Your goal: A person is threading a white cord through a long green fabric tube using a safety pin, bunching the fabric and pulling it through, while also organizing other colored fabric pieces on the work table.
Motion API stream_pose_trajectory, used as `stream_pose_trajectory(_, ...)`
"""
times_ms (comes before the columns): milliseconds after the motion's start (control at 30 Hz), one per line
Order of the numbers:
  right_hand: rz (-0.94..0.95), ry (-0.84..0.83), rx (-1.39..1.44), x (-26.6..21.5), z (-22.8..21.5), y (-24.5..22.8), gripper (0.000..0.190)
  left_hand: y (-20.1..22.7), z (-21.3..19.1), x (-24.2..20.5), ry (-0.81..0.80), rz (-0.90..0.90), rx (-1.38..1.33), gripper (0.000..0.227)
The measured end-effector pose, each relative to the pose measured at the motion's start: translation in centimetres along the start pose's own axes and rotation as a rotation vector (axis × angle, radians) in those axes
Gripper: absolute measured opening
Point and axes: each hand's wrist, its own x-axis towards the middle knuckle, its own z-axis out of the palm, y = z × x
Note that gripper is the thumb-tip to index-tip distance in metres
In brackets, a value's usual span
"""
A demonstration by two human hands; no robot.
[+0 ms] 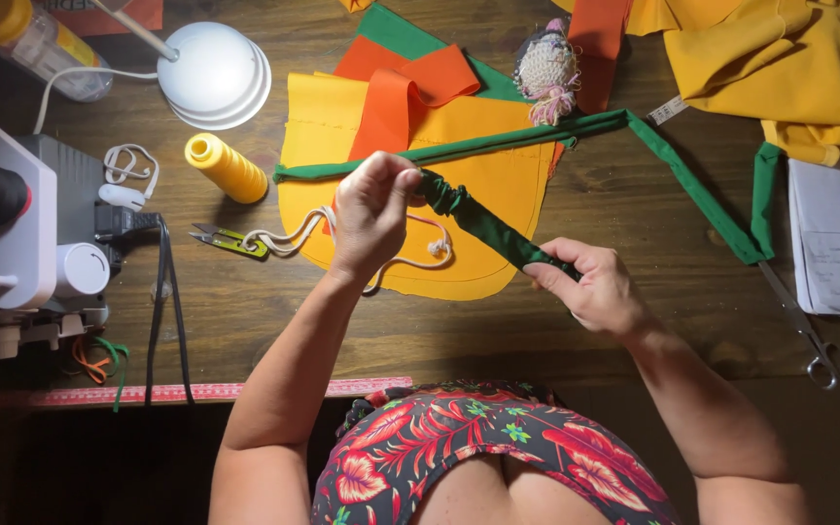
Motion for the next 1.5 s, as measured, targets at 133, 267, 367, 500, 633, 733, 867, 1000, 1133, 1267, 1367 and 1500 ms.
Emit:
stream_pose_trajectory(133,-0.076,0.023,-0.058,-0.8,-1.1,0.1,0.011,0.0,-0.5,0.5,0.009,-0.018,-0.037,0.01)
stream_pose_trajectory(267,-0.17,-0.023,-0.142,-0.6,-2.7,1.2,0.011,0.2,0.9,-0.1,-0.013,-0.004,-0.036,0.009)
stream_pose_trajectory(367,-0.198,-0.091,-0.192,0.0,-2.6,-0.4,0.031,0.1,2.1,-1.2,-0.055,-0.036,-0.1,0.009)
stream_pose_trajectory(500,-0.202,-0.077,-0.029,2.0,1.1,-1.4,0.053,-0.9,4.4,-2.6,-0.135,-0.101,-0.176,0.011)
stream_pose_trajectory(633,-0.159,0.072,0.007,2.3,3.7,-1.0,0.017,0.1,3.3,-2.5,-0.128,-0.09,-0.159,0.01)
stream_pose_trajectory(733,-0.17,0.085,-0.016,2.0,3.8,-0.3,0.018,-0.2,2.3,-2.7,-0.124,-0.044,-0.029,0.009)
stream_pose_trajectory(867,-0.219,0.033,-0.176,1.5,2.5,1.3,0.021,-0.5,1.6,-2.4,-0.066,-0.029,-0.013,0.009)
stream_pose_trajectory(1000,-0.27,-0.142,-0.264,1.7,0.5,1.3,0.014,-1.3,2.5,-2.9,-0.062,-0.034,0.004,0.009)
stream_pose_trajectory(1133,-0.262,-0.134,-0.201,2.8,1.5,-2.3,0.056,-1.1,3.9,-3.6,-0.128,-0.092,-0.047,0.011)
stream_pose_trajectory(1267,-0.173,0.019,-0.175,3.0,3.3,-1.4,0.006,-0.1,3.4,-3.3,-0.112,-0.051,-0.047,0.01)
stream_pose_trajectory(1367,-0.163,0.007,-0.253,2.6,2.3,0.5,0.003,-0.9,3.1,-3.1,-0.078,-0.03,-0.025,0.009)
stream_pose_trajectory(1500,-0.05,-0.086,-0.319,1.1,0.0,5.0,0.011,-1.4,1.8,-2.3,-0.053,-0.033,-0.065,0.01)
